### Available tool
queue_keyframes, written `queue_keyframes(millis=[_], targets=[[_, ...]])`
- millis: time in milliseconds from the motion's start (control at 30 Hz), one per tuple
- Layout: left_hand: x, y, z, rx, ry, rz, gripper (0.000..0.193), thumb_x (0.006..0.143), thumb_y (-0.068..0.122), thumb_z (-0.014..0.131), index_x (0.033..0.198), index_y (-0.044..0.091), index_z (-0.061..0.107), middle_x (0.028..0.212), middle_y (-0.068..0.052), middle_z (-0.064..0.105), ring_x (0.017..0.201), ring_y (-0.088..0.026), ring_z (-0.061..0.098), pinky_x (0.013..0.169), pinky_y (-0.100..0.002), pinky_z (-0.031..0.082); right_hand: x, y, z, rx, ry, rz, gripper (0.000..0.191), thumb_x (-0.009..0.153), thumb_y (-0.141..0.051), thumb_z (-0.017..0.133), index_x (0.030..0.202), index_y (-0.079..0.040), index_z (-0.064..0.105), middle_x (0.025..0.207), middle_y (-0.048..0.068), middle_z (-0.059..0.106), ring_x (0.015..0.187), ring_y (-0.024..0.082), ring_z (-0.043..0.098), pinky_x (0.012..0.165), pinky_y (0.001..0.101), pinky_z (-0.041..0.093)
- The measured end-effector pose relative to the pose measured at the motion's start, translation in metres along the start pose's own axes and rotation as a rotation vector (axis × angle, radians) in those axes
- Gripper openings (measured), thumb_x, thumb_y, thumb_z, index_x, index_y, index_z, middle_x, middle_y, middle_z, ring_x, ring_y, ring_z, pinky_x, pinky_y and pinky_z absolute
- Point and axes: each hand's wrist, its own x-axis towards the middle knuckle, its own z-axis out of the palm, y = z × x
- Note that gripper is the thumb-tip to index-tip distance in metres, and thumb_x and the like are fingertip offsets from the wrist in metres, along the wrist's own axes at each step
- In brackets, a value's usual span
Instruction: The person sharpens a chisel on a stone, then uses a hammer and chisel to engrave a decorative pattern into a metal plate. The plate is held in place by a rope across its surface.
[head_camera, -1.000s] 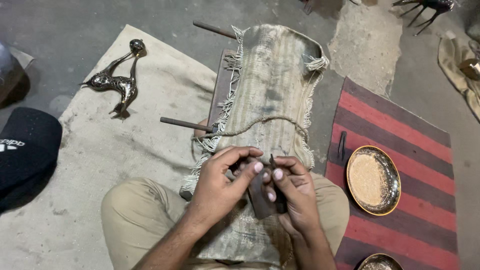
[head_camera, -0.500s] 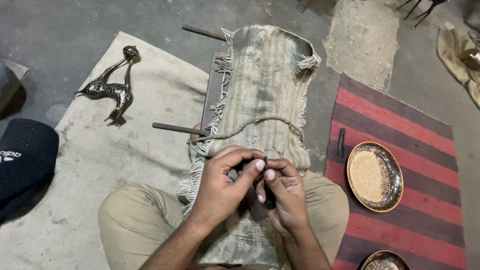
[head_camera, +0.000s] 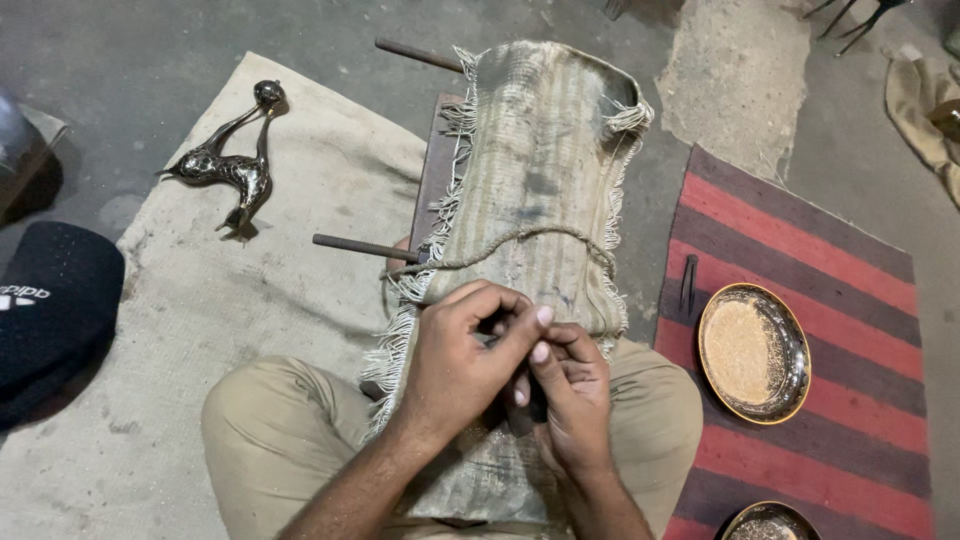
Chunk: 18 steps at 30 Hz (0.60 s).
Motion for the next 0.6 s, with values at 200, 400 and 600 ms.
queue_keyframes(millis=[200, 400, 600], targets=[[0.007, -0.019, -0.005, -0.379, -0.107, -0.271, 0.038, 0.106, 0.028, 0.06, 0.09, -0.002, 0.076, 0.072, -0.004, 0.069, 0.061, -0.009, 0.061, 0.054, -0.024, 0.05, -0.001, 0.004, 0.003, 0.058, 0.006, 0.03, 0.016, 0.101, -0.006, 0.064, 0.117, -0.004, 0.063, 0.098, 0.015, 0.073, 0.06, 0.013, 0.058, 0.055, 0.0254, 0.047], [-0.002, -0.014, -0.008, -0.142, -0.047, -0.069, 0.022, 0.09, 0.018, 0.075, 0.102, 0.001, 0.076, 0.087, 0.001, 0.074, 0.074, -0.005, 0.065, 0.067, -0.021, 0.053, -0.001, -0.001, 0.01, 0.043, -0.022, -0.002, 0.015, 0.106, -0.01, 0.063, 0.119, -0.004, 0.063, 0.084, 0.008, 0.065, 0.058, 0.012, 0.056, 0.05, 0.027, 0.046], [-0.004, -0.002, -0.015, -0.221, -0.059, -0.068, 0.022, 0.091, 0.019, 0.077, 0.102, 0.001, 0.077, 0.089, -0.001, 0.072, 0.081, -0.006, 0.064, 0.073, -0.022, 0.053, -0.006, -0.013, 0.023, -0.04, -0.028, -0.027, 0.018, 0.105, -0.014, 0.06, 0.118, -0.002, 0.06, 0.093, 0.013, 0.069, 0.056, 0.014, 0.059, 0.051, 0.0276, 0.047]])
